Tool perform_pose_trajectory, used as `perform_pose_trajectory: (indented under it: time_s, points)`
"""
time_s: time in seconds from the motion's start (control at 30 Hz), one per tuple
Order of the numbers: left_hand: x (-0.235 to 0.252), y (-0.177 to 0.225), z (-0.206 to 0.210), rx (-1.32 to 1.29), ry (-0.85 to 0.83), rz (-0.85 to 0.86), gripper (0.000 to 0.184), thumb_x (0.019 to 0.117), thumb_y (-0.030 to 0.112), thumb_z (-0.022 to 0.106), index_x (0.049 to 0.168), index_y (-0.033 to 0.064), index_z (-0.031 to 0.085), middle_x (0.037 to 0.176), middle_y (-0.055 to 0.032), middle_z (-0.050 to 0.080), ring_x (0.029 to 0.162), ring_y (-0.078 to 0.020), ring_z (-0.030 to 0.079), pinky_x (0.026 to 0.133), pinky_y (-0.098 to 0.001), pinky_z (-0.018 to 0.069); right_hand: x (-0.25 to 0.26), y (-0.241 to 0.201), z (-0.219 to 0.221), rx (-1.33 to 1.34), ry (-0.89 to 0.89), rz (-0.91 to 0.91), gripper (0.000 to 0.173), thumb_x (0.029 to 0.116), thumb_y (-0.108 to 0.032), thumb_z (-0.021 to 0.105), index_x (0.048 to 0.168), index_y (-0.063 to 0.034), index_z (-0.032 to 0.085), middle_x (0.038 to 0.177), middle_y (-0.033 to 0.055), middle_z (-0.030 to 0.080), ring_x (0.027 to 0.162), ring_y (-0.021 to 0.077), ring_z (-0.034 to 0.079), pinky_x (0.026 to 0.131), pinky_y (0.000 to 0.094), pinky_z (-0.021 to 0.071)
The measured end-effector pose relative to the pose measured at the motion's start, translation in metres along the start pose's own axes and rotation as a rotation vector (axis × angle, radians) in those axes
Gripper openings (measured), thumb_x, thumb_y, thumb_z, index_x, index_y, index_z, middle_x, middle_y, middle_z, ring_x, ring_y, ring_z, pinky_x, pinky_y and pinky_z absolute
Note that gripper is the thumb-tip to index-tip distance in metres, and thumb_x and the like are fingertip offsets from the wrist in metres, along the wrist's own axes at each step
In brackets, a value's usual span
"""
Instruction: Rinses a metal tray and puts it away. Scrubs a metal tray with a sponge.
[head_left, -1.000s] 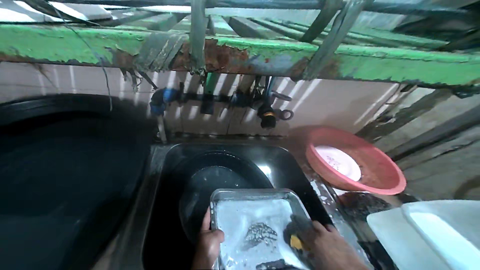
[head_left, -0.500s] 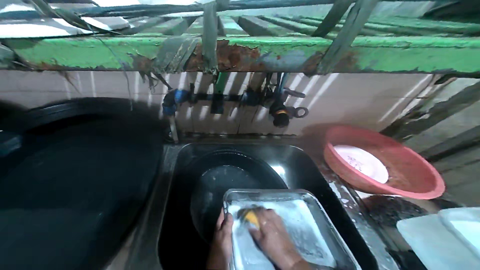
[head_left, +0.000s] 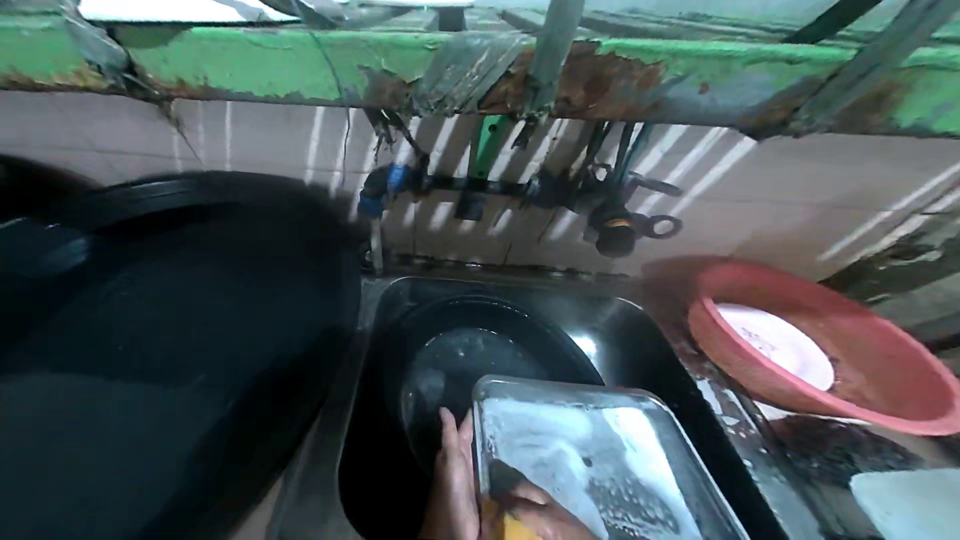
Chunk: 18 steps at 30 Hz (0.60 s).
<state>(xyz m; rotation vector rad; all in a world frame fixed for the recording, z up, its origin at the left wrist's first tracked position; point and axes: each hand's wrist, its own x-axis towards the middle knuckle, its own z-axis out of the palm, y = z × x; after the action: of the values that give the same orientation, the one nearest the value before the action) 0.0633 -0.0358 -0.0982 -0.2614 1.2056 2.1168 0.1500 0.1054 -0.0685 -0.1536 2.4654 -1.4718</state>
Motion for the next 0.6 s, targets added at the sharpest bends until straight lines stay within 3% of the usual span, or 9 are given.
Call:
perform_pose_trajectory:
  time_s: [0.07, 0.1, 0.13, 0.17, 0.23, 0.27, 0.33, 0.4, 0.6]
  points:
    - [-0.002, -0.002, 0.003, -0.009, 0.056, -0.009, 0.066, 0.1112, 0.048, 0.015, 0.160, 0.0062, 0.032, 0.159, -0.0122, 0.044, 0.144, -0.0201, 0.046, 0.118, -0.0431, 0.0400, 0.001, -0.007, -0.008, 0.050, 0.058, 0.000, 0.039, 0.0816, -0.012, 0.081, 0.113, 0.0102, 0.071, 0.122, 0.0281, 0.066, 0.120, 0.0377, 0.061, 0.105, 0.0518, 0.0489]
    - [-0.003, -0.001, 0.008, -0.034, 0.127, -0.030, 0.062, 0.1119, 0.047, 0.022, 0.153, 0.0057, 0.043, 0.143, -0.0135, 0.060, 0.128, -0.0206, 0.060, 0.107, -0.0430, 0.0509, 0.008, -0.011, -0.009, 0.124, 0.191, 0.035, 0.040, 0.0820, -0.011, 0.080, 0.114, 0.0101, 0.069, 0.122, 0.0268, 0.065, 0.118, 0.0337, 0.061, 0.103, 0.0481, 0.0504]
    - [-0.003, -0.001, 0.013, -0.035, 0.182, -0.039, 0.058, 0.1121, 0.045, 0.026, 0.146, 0.0047, 0.050, 0.131, -0.0146, 0.067, 0.118, -0.0217, 0.066, 0.100, -0.0436, 0.0554, 0.020, -0.016, -0.011, 0.181, 0.342, 0.079, 0.042, 0.0822, -0.013, 0.079, 0.117, 0.0074, 0.068, 0.124, 0.0239, 0.063, 0.118, 0.0290, 0.061, 0.102, 0.0441, 0.0509]
    - [-0.004, -0.001, 0.015, -0.003, 0.203, -0.043, 0.055, 0.1126, 0.042, 0.028, 0.144, 0.0041, 0.053, 0.130, -0.0153, 0.066, 0.118, -0.0221, 0.066, 0.100, -0.0439, 0.0548, 0.038, -0.017, -0.014, 0.178, 0.484, 0.079, 0.044, 0.0812, -0.018, 0.078, 0.118, 0.0040, 0.069, 0.126, 0.0206, 0.063, 0.120, 0.0259, 0.060, 0.102, 0.0415, 0.0509]
    - [-0.007, 0.000, 0.016, 0.124, 0.168, -0.020, 0.046, 0.1117, 0.022, 0.037, 0.154, 0.0046, 0.041, 0.150, -0.0161, 0.052, 0.132, -0.0220, 0.056, 0.110, -0.0423, 0.0474, 0.076, -0.014, -0.021, 0.028, 0.586, 0.004, 0.046, 0.0829, -0.024, 0.077, 0.120, 0.0018, 0.071, 0.134, 0.0187, 0.064, 0.131, 0.0292, 0.056, 0.111, 0.0446, 0.0450]
    - [-0.006, -0.001, 0.015, 0.192, 0.114, 0.006, 0.060, 0.1028, 0.005, 0.045, 0.160, 0.0042, 0.028, 0.157, -0.0178, 0.043, 0.136, -0.0220, 0.052, 0.110, -0.0403, 0.0458, 0.092, -0.013, -0.026, -0.088, 0.516, 0.012, 0.045, 0.0873, -0.026, 0.074, 0.125, -0.0003, 0.069, 0.142, 0.0173, 0.060, 0.138, 0.0301, 0.051, 0.118, 0.0457, 0.0383]
    - [-0.005, -0.004, 0.016, 0.282, 0.086, 0.040, 0.093, 0.0793, -0.015, 0.054, 0.162, 0.0038, 0.017, 0.158, -0.0211, 0.038, 0.133, -0.0225, 0.053, 0.105, -0.0386, 0.0498, 0.113, -0.016, -0.039, -0.341, 0.294, 0.154, 0.050, 0.0957, -0.031, 0.065, 0.139, -0.0074, 0.061, 0.149, 0.0120, 0.055, 0.144, 0.0262, 0.045, 0.125, 0.0453, 0.0272]
    - [-0.007, 0.000, 0.019, 0.341, 0.117, 0.044, 0.102, 0.0715, -0.023, 0.053, 0.163, 0.0049, 0.017, 0.156, -0.0224, 0.041, 0.131, -0.0243, 0.054, 0.103, -0.0392, 0.0511, 0.117, -0.015, -0.054, -0.411, 0.253, 0.309, 0.051, 0.0972, -0.036, 0.063, 0.141, -0.0088, 0.059, 0.142, 0.0118, 0.061, 0.137, 0.0263, 0.053, 0.119, 0.0453, 0.0367]
    - [-0.009, -0.001, 0.020, 0.234, 0.161, 0.042, 0.102, 0.0713, -0.025, 0.049, 0.163, 0.0082, 0.020, 0.158, -0.0205, 0.040, 0.131, -0.0246, 0.056, 0.102, -0.0398, 0.0527, 0.041, 0.071, -0.149, -0.323, 0.654, 0.709, 0.051, 0.0975, -0.034, 0.067, 0.138, -0.0040, 0.058, 0.126, 0.0234, 0.066, 0.118, 0.0397, 0.064, 0.101, 0.0613, 0.0483]
